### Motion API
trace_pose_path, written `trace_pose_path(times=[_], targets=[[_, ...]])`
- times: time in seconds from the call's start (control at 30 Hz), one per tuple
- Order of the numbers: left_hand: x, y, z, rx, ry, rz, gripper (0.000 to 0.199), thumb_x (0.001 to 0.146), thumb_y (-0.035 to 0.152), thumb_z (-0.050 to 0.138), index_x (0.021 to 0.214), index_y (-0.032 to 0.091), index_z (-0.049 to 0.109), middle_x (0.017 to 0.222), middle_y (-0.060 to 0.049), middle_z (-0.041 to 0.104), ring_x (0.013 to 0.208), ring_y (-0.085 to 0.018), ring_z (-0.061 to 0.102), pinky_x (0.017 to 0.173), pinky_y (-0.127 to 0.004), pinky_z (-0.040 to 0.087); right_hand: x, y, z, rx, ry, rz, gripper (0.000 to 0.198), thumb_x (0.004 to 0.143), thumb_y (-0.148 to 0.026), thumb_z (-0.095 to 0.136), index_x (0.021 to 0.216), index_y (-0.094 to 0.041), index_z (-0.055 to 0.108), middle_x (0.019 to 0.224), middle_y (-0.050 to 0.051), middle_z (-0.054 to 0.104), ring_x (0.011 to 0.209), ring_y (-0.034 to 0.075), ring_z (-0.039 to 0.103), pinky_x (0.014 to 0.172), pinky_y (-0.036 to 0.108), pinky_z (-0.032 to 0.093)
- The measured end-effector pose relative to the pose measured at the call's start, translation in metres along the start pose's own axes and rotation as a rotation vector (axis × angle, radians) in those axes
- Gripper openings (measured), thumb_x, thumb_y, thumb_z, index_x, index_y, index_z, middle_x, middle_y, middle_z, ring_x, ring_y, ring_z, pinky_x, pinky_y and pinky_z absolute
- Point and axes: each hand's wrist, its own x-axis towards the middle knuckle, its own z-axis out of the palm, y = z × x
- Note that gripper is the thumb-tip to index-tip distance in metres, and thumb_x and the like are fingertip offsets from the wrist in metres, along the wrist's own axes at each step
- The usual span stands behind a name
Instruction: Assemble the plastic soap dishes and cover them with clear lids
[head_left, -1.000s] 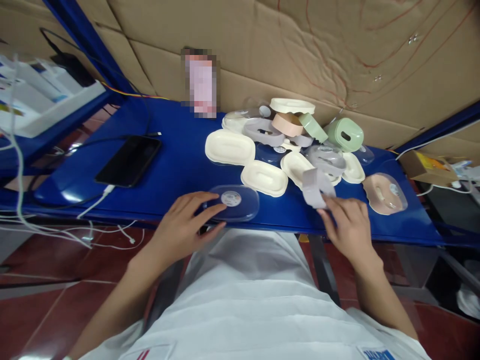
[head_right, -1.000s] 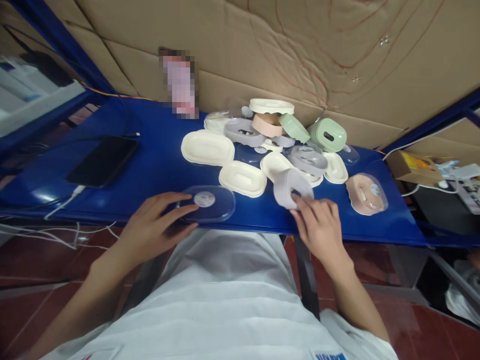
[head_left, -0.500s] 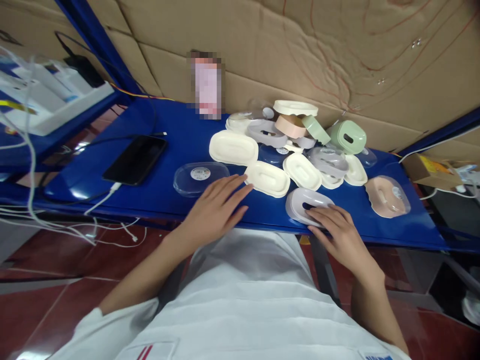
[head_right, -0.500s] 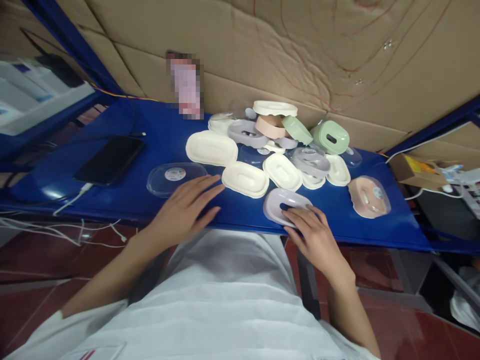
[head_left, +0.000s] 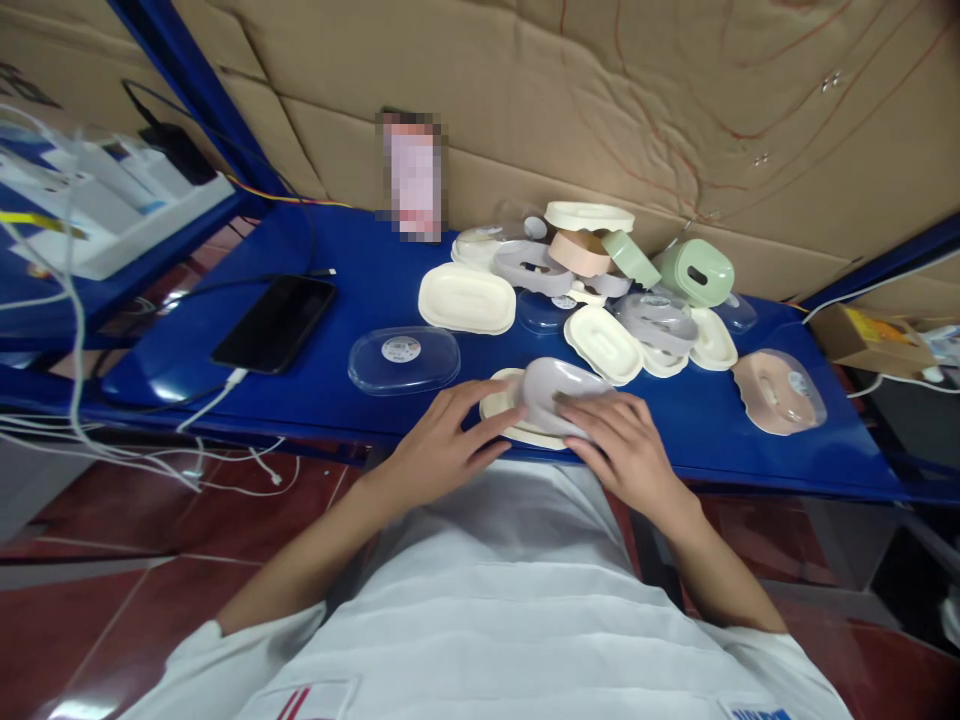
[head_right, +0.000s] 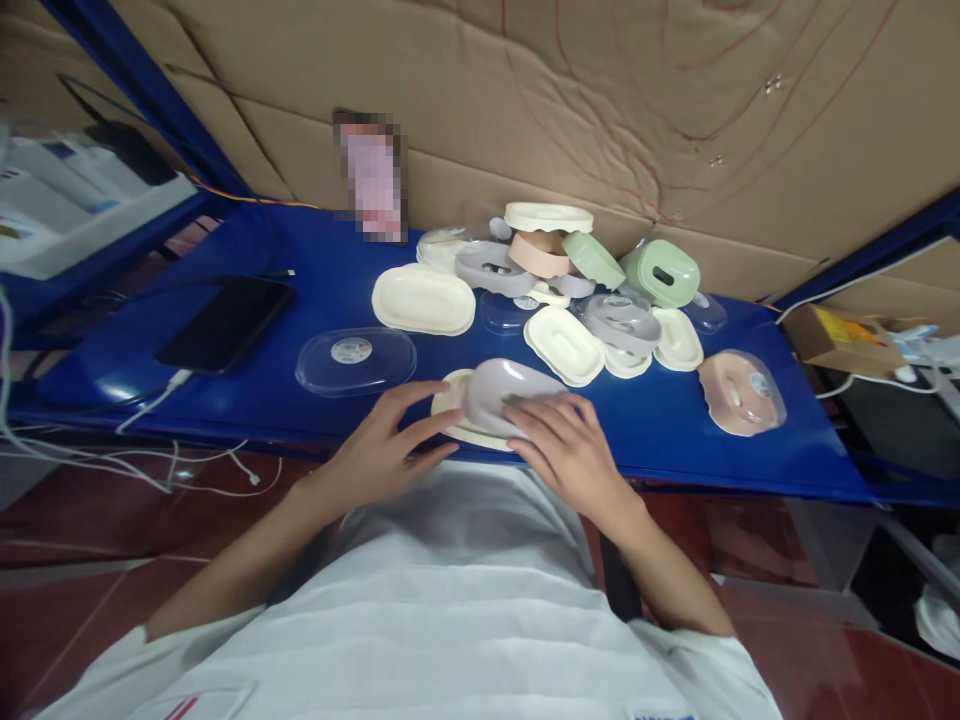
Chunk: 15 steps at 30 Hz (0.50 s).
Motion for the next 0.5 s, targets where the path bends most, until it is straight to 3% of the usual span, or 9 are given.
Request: trace_pose_path(times=[0.1, 0.17, 0.27, 0.4, 0.5], targets=[[0.002, -0.004, 0.001, -0.034, -0.03, -0.005, 0.056, 0.101, 0.024, 0.074, 0.154, 0.021, 0.055, 0.164, -0.02, 0.051, 0.154, -0.036, 0.049, 0.121, -0.057, 0.052, 0.017, -0.013, 0.013, -0.006, -0.062, -0.09, 0.036, 0.112, -0.036, 0.061, 0.143, -0.02, 0.066, 0.144, 0.01, 0.074, 0.132, 0.027, 0.068, 0.118, 0.049, 0.046], [0.003, -0.006, 0.001, -0.037, -0.047, 0.02, 0.053, 0.102, 0.021, 0.073, 0.152, 0.019, 0.057, 0.159, -0.019, 0.057, 0.156, -0.036, 0.047, 0.124, -0.059, 0.051, 0.02, -0.018, 0.022, -0.019, -0.109, -0.124, 0.043, 0.111, -0.04, 0.06, 0.147, -0.017, 0.063, 0.15, 0.013, 0.07, 0.14, 0.029, 0.064, 0.124, 0.053, 0.043], [0.004, -0.007, 0.001, -0.037, -0.035, 0.049, 0.048, 0.103, 0.019, 0.072, 0.149, 0.02, 0.059, 0.145, -0.014, 0.069, 0.149, -0.032, 0.056, 0.125, -0.059, 0.052, 0.019, -0.019, 0.03, -0.015, -0.133, -0.123, 0.047, 0.112, -0.038, 0.058, 0.154, -0.015, 0.058, 0.157, 0.013, 0.064, 0.147, 0.028, 0.059, 0.131, 0.055, 0.039], [0.005, -0.008, 0.003, -0.02, -0.011, 0.054, 0.043, 0.102, 0.02, 0.073, 0.143, 0.019, 0.062, 0.14, -0.012, 0.073, 0.141, -0.031, 0.062, 0.122, -0.058, 0.054, 0.017, -0.013, 0.027, 0.024, -0.142, -0.114, 0.044, 0.114, -0.022, 0.05, 0.158, -0.02, 0.056, 0.157, 0.009, 0.065, 0.149, 0.024, 0.058, 0.132, 0.053, 0.039], [0.006, -0.008, 0.003, -0.02, 0.05, 0.069, 0.034, 0.1, 0.025, 0.077, 0.132, 0.018, 0.067, 0.128, -0.01, 0.077, 0.127, -0.029, 0.068, 0.114, -0.053, 0.059, 0.018, -0.008, 0.021, 0.092, -0.171, -0.144, 0.048, 0.113, -0.02, 0.051, 0.161, -0.023, 0.053, 0.156, 0.008, 0.066, 0.151, 0.024, 0.056, 0.134, 0.054, 0.035]])
